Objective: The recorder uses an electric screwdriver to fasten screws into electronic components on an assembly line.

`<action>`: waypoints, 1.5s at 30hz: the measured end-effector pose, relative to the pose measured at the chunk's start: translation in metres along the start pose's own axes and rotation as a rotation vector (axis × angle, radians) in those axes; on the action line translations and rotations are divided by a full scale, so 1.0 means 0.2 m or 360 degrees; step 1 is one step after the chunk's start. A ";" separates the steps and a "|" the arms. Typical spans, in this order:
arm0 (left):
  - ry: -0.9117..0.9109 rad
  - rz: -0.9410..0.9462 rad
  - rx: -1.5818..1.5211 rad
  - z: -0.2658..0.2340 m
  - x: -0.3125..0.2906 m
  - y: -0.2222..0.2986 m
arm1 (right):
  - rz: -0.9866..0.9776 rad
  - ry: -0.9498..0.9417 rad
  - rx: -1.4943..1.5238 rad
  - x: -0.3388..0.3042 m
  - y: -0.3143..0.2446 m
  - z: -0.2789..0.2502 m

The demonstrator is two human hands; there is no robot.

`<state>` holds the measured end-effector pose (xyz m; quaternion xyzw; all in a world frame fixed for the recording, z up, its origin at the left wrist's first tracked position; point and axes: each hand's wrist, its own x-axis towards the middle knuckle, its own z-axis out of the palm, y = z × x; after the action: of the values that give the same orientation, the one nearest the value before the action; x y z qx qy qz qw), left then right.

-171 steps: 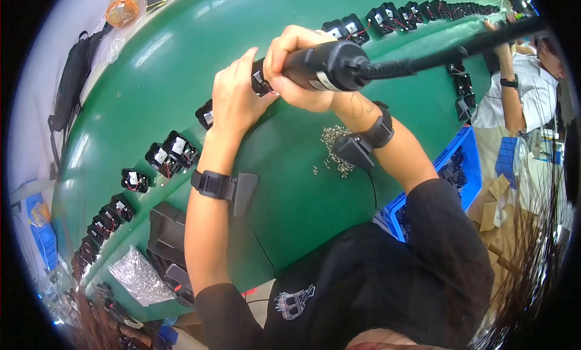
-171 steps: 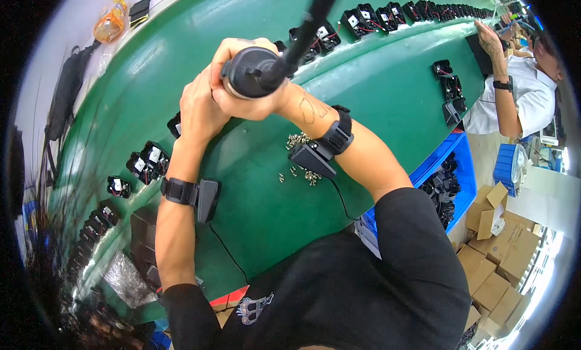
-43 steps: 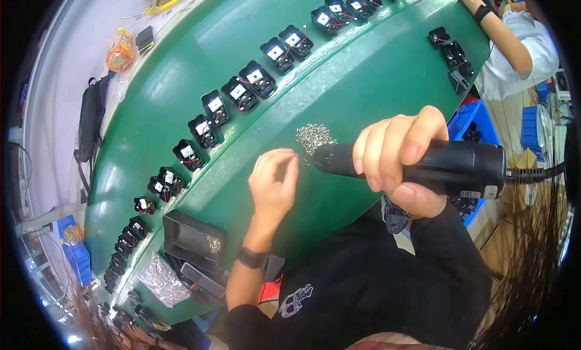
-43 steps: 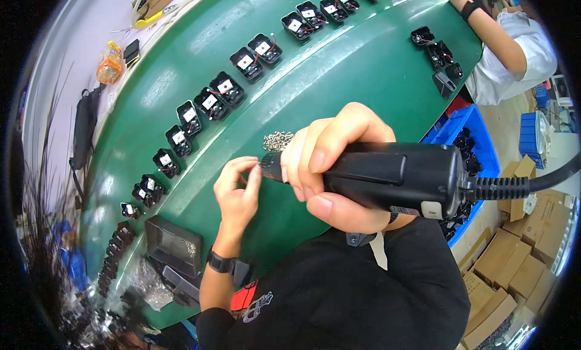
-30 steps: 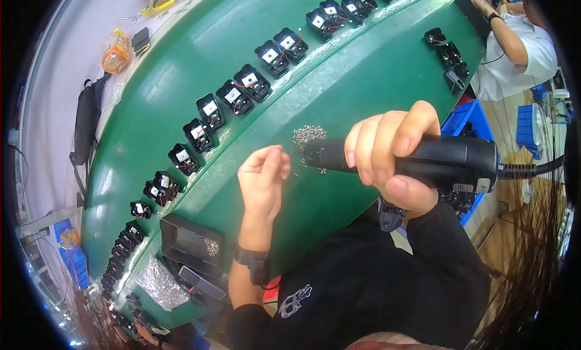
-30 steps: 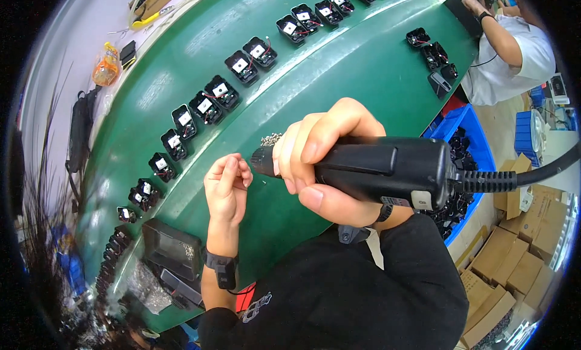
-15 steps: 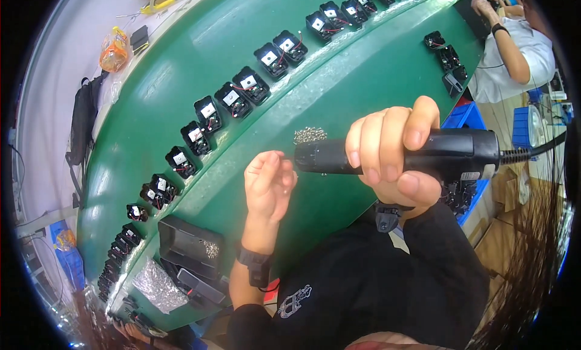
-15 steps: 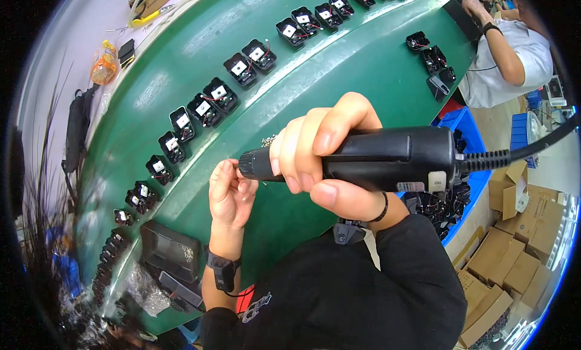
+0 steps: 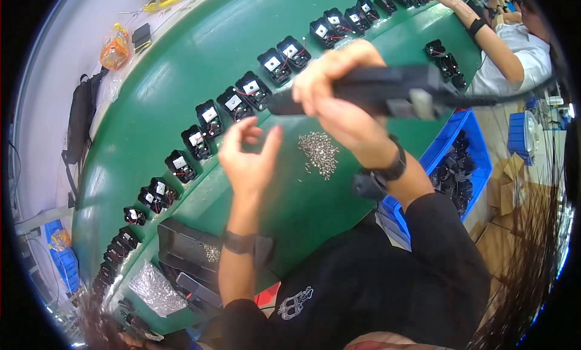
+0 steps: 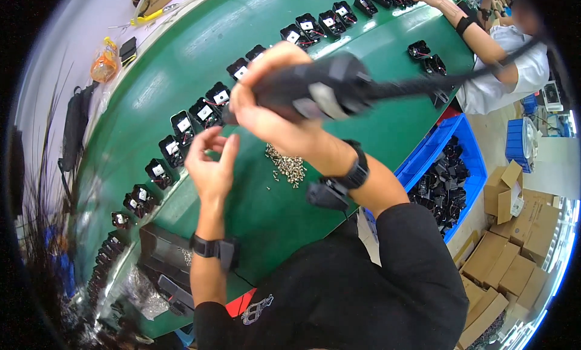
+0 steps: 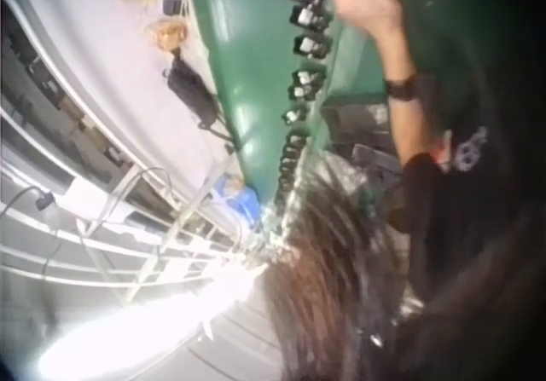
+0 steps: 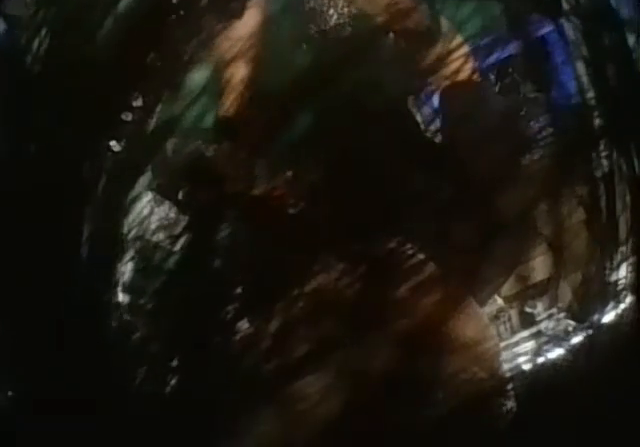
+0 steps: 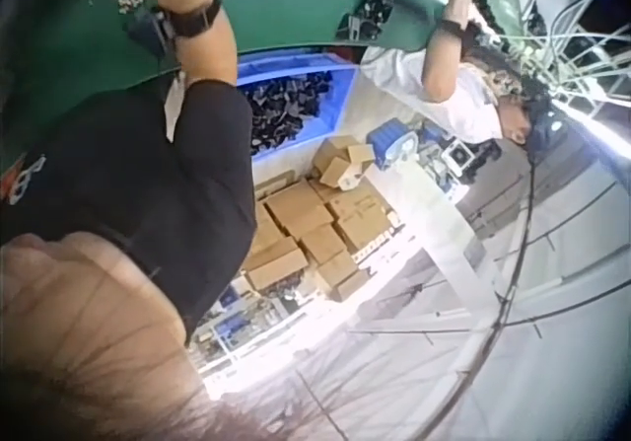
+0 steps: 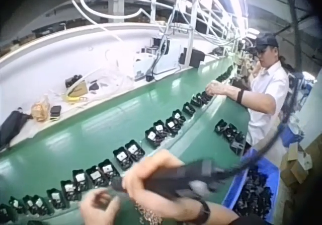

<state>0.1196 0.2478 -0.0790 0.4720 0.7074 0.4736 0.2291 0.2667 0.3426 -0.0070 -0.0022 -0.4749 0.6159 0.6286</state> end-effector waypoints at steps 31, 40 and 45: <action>-0.0116 0.0704 0.1196 0.00 0.40 -0.20 | -0.0055 0.0016 -0.0238 0.05 0.49 -0.14; 0.0070 0.0808 0.0900 -0.02 0.40 -0.14 | -0.0065 0.0030 -0.0061 0.07 0.38 -0.11; 0.0083 0.1010 0.0929 -0.04 0.42 -0.17 | -0.0109 0.0032 -0.0012 0.08 0.33 -0.09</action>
<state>0.0607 0.3150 -0.0960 0.6991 0.6370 0.3123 -0.0889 0.2226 0.3823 -0.0462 0.0055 -0.4705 0.5922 0.6541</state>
